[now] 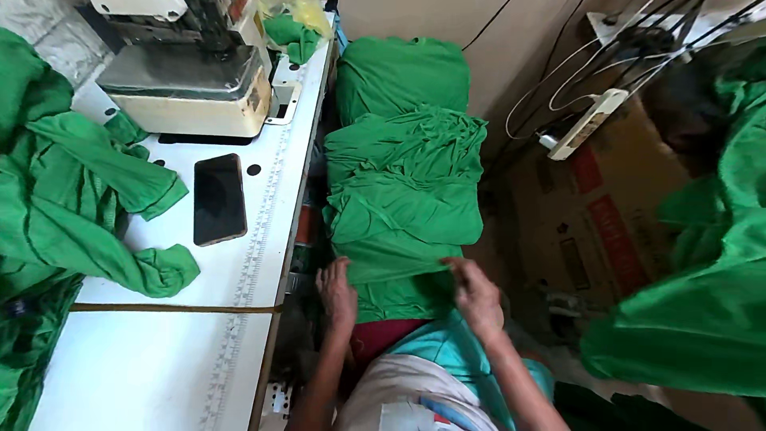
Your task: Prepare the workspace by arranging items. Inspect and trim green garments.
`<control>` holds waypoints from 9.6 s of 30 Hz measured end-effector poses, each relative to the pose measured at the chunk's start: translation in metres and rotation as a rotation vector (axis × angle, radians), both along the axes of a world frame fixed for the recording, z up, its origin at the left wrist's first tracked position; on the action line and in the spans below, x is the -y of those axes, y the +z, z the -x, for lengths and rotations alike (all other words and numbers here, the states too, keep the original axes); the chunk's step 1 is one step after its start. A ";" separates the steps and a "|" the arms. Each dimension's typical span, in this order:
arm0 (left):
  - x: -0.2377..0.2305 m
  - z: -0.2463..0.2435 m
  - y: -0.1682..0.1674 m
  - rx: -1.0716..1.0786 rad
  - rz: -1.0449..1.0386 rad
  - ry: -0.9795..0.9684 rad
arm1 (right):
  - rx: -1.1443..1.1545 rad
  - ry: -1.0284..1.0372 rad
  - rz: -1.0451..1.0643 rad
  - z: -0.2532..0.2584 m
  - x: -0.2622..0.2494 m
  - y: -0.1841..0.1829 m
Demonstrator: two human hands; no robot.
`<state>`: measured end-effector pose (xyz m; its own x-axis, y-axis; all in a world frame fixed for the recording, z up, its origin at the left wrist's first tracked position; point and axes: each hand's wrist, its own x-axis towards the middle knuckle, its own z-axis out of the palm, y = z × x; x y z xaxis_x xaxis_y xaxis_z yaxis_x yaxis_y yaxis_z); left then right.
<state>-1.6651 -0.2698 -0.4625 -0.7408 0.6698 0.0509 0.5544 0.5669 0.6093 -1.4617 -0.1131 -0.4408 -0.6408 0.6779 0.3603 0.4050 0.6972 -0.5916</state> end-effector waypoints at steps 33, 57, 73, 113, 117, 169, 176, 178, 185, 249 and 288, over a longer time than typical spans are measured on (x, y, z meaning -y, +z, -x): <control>0.012 0.023 -0.053 0.575 -0.162 -0.233 | -0.020 0.361 1.026 0.079 0.017 -0.068; 0.001 0.025 -0.051 0.572 -0.226 -0.159 | 0.660 0.409 0.550 0.100 0.031 -0.030; 0.000 0.025 -0.051 0.659 -0.267 -0.120 | 0.671 0.382 0.549 0.101 0.034 -0.032; 0.020 -0.036 -0.007 1.403 -0.335 0.137 | 0.180 0.243 0.705 0.072 0.027 -0.043; 0.010 -0.045 -0.004 1.559 -0.638 0.268 | 0.004 0.239 0.713 0.072 0.035 -0.029; 0.009 -0.021 0.009 1.211 -0.816 0.350 | 0.263 0.220 0.415 0.075 0.043 -0.014; 0.020 -0.012 -0.007 0.176 -0.058 0.281 | 0.105 0.124 0.362 0.053 0.041 -0.028; 0.019 -0.004 -0.015 0.120 -0.064 0.282 | 0.129 0.141 0.369 0.053 0.038 -0.027; 0.020 0.024 -0.033 0.343 -0.283 0.185 | 0.491 0.185 0.168 0.067 0.029 -0.037; -0.151 -0.086 0.012 0.128 -0.005 -0.741 | 0.132 -0.518 0.424 -0.022 -0.044 -0.021; -0.068 -0.002 -0.028 -0.192 -0.081 -0.464 | 0.135 0.051 -0.033 -0.058 0.007 -0.043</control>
